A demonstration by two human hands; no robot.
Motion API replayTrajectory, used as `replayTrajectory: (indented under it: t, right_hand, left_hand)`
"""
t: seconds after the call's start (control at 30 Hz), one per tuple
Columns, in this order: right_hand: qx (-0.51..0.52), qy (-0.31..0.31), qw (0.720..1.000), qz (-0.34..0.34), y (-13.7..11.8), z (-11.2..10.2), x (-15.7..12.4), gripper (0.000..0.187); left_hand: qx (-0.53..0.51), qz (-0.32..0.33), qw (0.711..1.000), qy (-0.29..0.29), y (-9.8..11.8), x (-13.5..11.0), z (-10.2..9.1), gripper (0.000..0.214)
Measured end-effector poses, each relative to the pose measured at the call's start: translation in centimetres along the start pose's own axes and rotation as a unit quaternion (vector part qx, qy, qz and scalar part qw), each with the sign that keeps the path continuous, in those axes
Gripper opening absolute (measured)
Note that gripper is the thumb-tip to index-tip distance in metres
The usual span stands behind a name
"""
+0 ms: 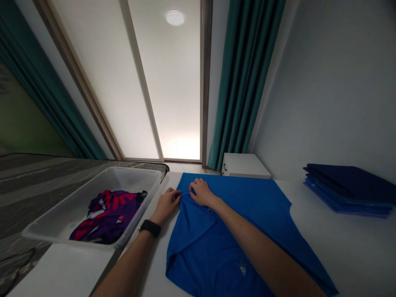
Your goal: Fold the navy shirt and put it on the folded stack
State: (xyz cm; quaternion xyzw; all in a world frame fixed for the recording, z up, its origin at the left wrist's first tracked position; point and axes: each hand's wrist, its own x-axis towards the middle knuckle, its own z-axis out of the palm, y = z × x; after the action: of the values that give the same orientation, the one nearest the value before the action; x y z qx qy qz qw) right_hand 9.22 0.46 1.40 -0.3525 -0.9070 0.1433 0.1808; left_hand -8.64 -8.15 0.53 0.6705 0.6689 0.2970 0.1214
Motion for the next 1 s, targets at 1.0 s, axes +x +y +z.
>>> replayTrajectory:
  t: [1.0]
  right_hand:
    - [-0.023, -0.045, 0.998, 0.043, -1.3, -0.1, 0.6, 0.030]
  left_hand:
    - [0.036, -0.024, 0.998, 0.043, -0.2, 0.1, 0.7, 0.020]
